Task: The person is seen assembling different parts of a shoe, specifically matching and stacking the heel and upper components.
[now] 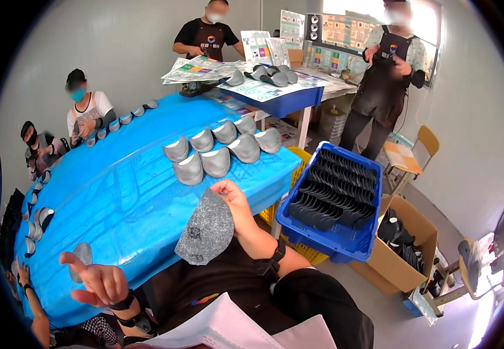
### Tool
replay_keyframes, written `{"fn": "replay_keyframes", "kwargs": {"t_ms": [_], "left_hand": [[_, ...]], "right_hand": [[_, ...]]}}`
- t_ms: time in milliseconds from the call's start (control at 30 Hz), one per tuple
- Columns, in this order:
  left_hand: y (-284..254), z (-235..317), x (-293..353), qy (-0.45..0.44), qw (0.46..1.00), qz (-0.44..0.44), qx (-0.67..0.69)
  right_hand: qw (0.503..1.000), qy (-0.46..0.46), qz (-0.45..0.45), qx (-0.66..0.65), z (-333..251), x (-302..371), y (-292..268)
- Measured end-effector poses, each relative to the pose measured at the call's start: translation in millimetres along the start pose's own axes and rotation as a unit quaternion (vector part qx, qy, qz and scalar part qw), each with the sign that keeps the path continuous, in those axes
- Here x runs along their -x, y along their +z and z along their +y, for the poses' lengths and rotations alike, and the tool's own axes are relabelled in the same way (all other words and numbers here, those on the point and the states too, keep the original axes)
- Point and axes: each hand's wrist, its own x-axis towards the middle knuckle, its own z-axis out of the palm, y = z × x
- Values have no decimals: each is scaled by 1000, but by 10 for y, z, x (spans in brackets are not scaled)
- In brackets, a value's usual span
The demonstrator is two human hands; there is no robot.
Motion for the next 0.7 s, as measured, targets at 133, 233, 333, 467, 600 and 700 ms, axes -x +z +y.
{"fn": "replay_keyframes", "kwargs": {"t_ms": [133,233,333,467,600,700], "left_hand": [[41,-178,9,-83,981,-143,102],[118,-296,79,-119,971,-152,141],[65,-340,187,-149,970,-105,159],[6,-383,229,-157,967,-122,162],[61,-382,234,-134,978,-76,141],[-18,-328,297,-162,974,-63,143]], "right_hand": [[996,-14,-9,89,83,39,60],[898,-81,-114,417,56,138,206],[877,-85,-181,436,48,152,204],[874,-71,-196,438,16,169,248],[866,-77,-195,455,-27,195,239],[865,-70,-189,459,-43,219,253]]}}
